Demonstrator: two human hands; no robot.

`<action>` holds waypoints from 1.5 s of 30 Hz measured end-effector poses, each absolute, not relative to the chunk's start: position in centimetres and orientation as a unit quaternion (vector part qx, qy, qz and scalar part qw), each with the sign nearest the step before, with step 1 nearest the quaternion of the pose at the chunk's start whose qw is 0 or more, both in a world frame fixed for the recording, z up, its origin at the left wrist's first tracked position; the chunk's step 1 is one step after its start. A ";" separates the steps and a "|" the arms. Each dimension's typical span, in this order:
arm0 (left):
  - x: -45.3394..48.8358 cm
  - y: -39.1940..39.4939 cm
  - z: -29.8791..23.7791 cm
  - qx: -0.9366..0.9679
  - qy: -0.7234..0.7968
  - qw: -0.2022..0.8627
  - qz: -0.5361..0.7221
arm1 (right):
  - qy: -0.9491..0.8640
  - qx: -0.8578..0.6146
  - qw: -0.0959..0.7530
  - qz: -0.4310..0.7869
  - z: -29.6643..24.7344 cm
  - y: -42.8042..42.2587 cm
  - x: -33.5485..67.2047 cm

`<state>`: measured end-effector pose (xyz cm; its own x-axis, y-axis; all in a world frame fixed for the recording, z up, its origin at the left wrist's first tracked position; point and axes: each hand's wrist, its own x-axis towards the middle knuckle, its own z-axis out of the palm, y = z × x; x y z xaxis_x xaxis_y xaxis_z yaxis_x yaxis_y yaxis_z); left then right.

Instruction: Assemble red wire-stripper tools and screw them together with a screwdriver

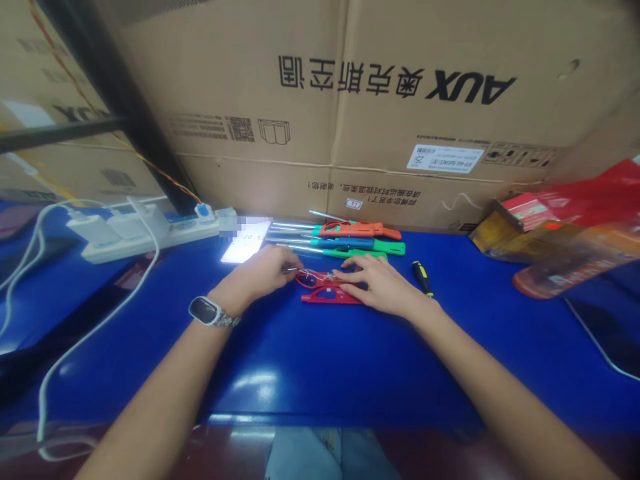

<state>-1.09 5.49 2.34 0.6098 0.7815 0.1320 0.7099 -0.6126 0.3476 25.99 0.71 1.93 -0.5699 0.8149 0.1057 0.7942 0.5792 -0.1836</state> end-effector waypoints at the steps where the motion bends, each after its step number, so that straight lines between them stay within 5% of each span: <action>1: -0.9 5.3 2.5 0.883 0.430 0.124 0.137 | -0.884 -0.455 0.089 0.058 1.9 0.7 26.0; 45: 2.2 4.4 1.3 0.911 0.314 0.187 0.190 | -0.887 -0.442 0.119 0.068 1.5 0.8 26.0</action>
